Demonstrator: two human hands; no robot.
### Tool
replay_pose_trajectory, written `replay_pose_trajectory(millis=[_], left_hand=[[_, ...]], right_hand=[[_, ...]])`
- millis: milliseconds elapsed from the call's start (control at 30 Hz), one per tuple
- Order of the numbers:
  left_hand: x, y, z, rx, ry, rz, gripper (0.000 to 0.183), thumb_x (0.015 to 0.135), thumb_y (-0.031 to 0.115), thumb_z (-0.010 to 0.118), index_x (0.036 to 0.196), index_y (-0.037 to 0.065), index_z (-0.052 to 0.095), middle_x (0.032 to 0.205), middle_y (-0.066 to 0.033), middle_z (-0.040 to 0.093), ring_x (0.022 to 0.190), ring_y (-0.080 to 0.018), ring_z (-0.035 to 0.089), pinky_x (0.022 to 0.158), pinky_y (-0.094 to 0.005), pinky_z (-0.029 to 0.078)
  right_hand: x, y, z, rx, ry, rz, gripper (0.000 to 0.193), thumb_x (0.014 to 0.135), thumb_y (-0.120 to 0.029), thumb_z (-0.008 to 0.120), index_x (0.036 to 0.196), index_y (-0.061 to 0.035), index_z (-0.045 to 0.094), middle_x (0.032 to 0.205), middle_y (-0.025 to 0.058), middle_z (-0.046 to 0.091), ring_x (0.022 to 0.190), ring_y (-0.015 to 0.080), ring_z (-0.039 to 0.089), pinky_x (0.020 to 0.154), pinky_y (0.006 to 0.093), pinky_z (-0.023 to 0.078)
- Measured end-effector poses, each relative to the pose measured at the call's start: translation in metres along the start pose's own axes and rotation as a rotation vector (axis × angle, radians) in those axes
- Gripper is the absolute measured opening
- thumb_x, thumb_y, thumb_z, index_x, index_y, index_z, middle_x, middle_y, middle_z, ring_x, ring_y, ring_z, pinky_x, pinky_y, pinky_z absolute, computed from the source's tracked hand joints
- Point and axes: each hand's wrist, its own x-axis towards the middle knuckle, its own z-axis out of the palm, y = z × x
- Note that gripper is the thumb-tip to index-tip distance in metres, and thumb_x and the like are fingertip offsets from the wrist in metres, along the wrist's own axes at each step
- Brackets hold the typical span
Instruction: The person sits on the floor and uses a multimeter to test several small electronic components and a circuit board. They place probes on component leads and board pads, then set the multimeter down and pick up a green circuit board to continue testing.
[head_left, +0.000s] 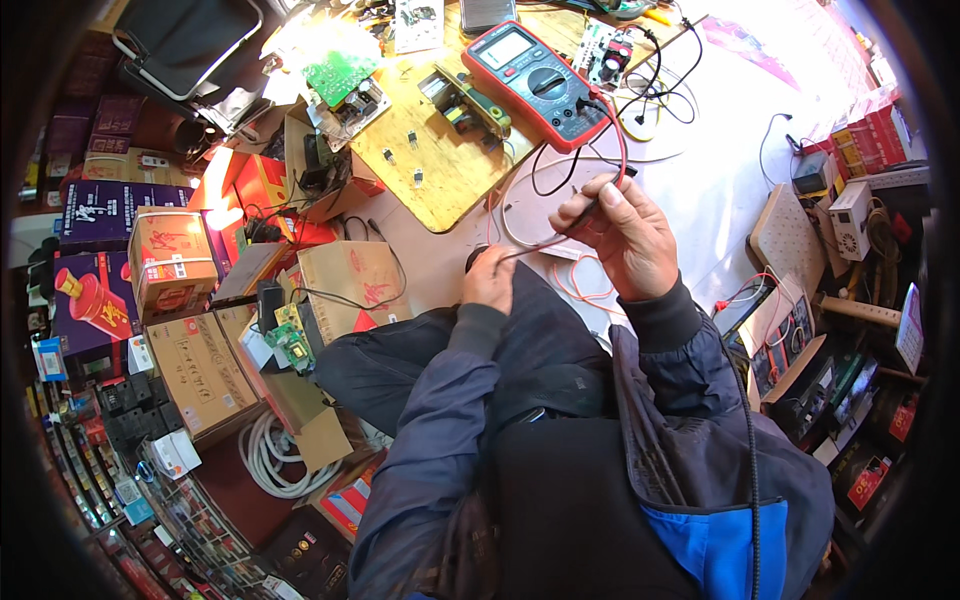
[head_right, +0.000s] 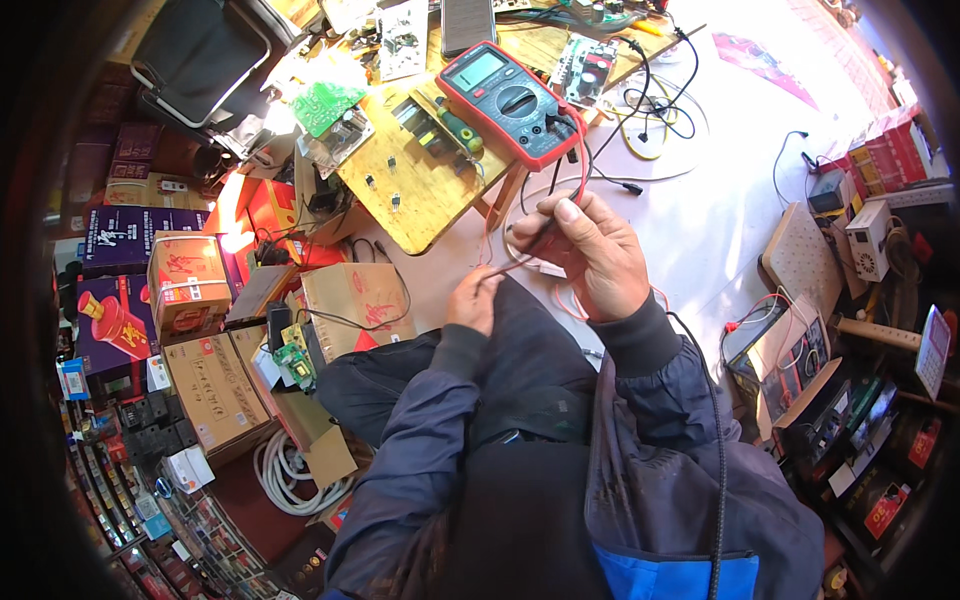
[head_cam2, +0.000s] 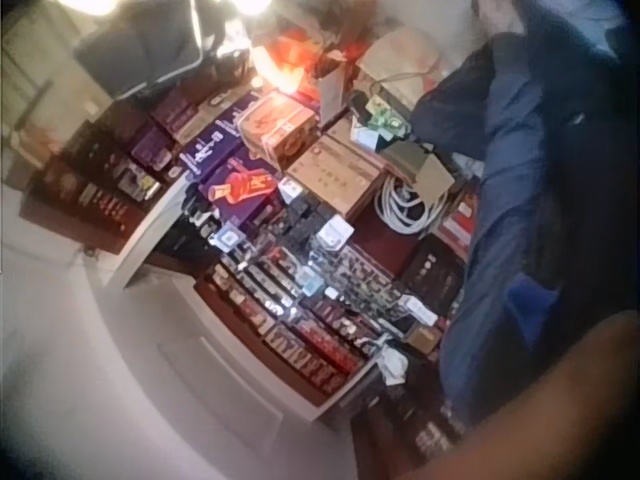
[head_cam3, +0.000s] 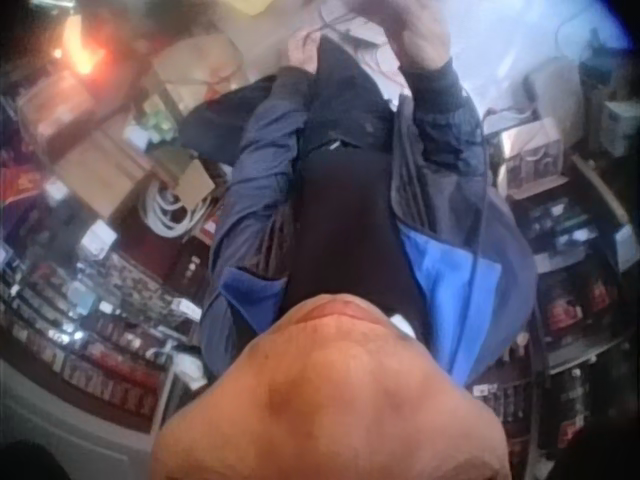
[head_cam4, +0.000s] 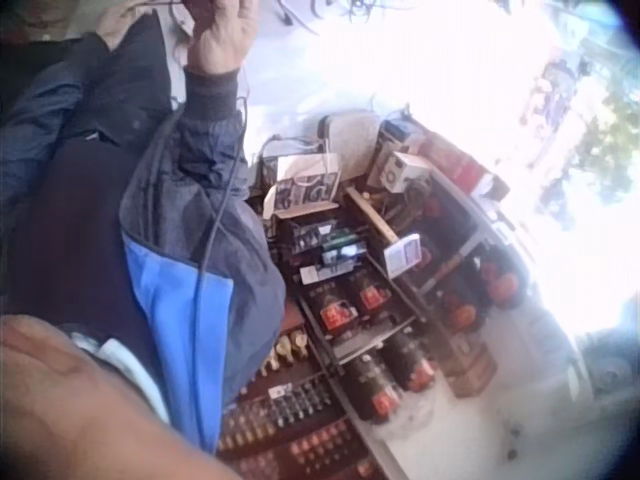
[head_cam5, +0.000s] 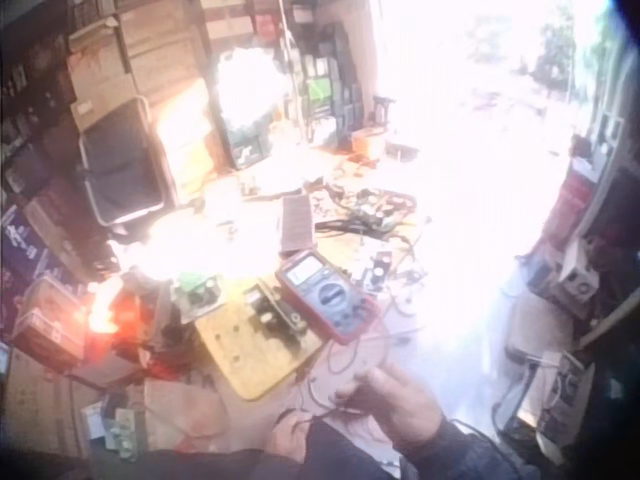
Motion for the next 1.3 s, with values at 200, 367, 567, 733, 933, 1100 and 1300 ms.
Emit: replay_pose_trajectory(millis=[200,367,567,733,933,1100,1300], left_hand=[[-0.037,0.036,-0.047,-0.214,0.145,0.152,0.031,0.11,0.02,0.058,0.127,-0.004,0.068,0.116,-0.0137,0.076,0.112,-0.0203,0.071,0.101,-0.0319,0.052],[-0.05,0.077,-0.034,-0.22,0.038,0.226,0.025,0.104,0.005,0.064,0.127,-0.005,0.067,0.118,-0.0143,0.074,0.11,-0.0206,0.07,0.098,-0.0309,0.054],[-0.079,0.099,-0.04,-0.084,-0.073,0.29,0.022,0.093,0.002,0.073,0.114,-0.001,0.071,0.108,-0.0171,0.074,0.107,-0.0345,0.071,0.095,-0.0368,0.056],[-0.093,0.08,-0.083,-0.113,-0.293,0.195,0.07,0.082,-0.003,0.068,0.15,0.004,0.053,0.16,-0.014,0.044,0.152,-0.0295,0.04,0.123,-0.0412,0.034],[-0.05,0.018,-0.086,-1.224,-0.403,-0.296,0.111,0.084,0.048,0.086,0.164,0.006,0.022,0.167,-0.0228,0.028,0.154,-0.0341,0.035,0.123,-0.0532,0.032],[-0.015,-0.008,-0.076,-1.767,-0.081,-0.462,0.069,0.1,0.058,0.062,0.126,-0.005,0.06,0.126,-0.0259,0.067,0.122,-0.0361,0.064,0.109,-0.0508,0.051],[-0.017,-0.05,-0.115,-1.899,0.372,-0.469,0.023,0.104,0.022,0.064,0.102,-0.001,0.066,0.091,-0.0111,0.071,0.087,-0.0269,0.069,0.088,-0.0423,0.061]], right_hand=[[-0.01,0.053,-0.066,-0.225,-0.079,0.139,0.052,0.1,-0.013,0.059,0.15,-0.0013,0.052,0.142,0.0159,0.062,0.137,0.0264,0.056,0.114,0.0402,0.044],[0.028,0.165,-0.096,-0.11,0.258,0.773,0.049,0.104,-0.038,0.065,0.135,-0.0004,0.059,0.135,0.0254,0.064,0.109,0.0278,0.071,0.088,0.0395,0.059],[0.108,0.197,-0.067,-0.018,0.389,0.631,0.027,0.109,-0.026,0.056,0.113,0.0006,0.058,0.083,0.0156,0.068,0.057,0.0222,0.062,0.049,0.0331,0.05],[0.081,0.134,-0.024,-0.281,-0.042,0.562,0.026,0.109,-0.018,0.05,0.108,0.0043,0.065,0.058,0.0032,0.051,0.041,0.0133,0.04,0.044,0.0285,0.033],[0.016,0.069,0.025,-0.566,-0.368,0.765,0.029,0.109,-0.026,0.055,0.113,-0.0007,0.069,0.064,0.0005,0.058,0.051,0.0094,0.051,0.05,0.0244,0.037],[-0.003,0.044,0.03,-0.588,-0.516,0.898,0.033,0.109,-0.026,0.056,0.113,0.0037,0.07,0.064,0.0016,0.06,0.052,0.0089,0.052,0.055,0.0238,0.043],[-0.006,0.041,-0.016,-0.527,-0.166,0.761,0.027,0.106,-0.014,0.055,0.119,0.0055,0.067,0.058,0.0033,0.053,0.048,0.0129,0.051,0.049,0.0265,0.04]])
